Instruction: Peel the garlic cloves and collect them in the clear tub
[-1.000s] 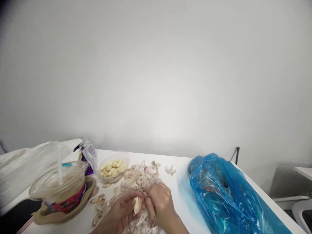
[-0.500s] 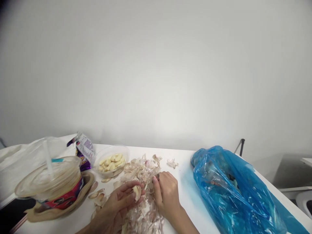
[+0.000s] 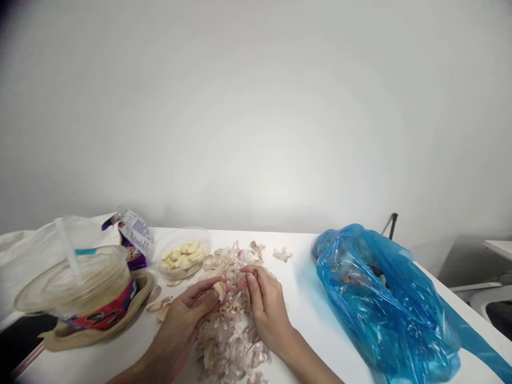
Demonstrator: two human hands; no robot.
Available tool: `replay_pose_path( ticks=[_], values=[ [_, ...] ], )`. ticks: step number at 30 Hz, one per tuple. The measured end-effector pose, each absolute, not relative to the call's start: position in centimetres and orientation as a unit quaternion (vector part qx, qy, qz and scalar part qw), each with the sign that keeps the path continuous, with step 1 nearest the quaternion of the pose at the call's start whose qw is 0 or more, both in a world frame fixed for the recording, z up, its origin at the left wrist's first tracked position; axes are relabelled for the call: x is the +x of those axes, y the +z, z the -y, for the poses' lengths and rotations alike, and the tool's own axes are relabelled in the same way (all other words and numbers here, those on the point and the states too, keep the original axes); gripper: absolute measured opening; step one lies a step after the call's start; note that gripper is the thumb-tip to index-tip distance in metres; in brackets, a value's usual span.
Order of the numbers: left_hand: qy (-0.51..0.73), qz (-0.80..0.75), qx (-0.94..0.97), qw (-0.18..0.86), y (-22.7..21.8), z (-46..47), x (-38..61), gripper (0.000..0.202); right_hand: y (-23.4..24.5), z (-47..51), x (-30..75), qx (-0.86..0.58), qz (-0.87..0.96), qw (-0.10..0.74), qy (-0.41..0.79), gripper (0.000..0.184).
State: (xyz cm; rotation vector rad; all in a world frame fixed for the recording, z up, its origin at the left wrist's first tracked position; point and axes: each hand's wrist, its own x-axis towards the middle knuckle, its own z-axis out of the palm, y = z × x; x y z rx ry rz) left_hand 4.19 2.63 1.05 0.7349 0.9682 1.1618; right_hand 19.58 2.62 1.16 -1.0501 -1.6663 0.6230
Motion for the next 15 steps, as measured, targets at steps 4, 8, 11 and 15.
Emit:
replay_pose_path(
  ticks=[4,8,11,15],
  values=[
    [0.511,-0.43,0.34,0.662,1.0,-2.4,4.1,0.027,1.3,-2.4,19.6,-0.444,0.7,0.49,0.27,0.02],
    [0.514,-0.424,0.341,0.663,1.3,-2.1,4.2,0.024,1.1,-2.2,19.4,-0.452,0.703,0.485,0.258,0.022],
    [0.52,-0.414,0.329,0.671,1.7,-2.1,4.3,0.033,1.0,-2.2,19.4,-0.461,0.693,0.496,0.246,0.022],
    [0.51,-0.377,0.32,0.703,2.0,-2.3,4.2,0.047,1.2,-2.2,19.4,-0.438,0.673,0.532,0.266,0.027]
  ],
)
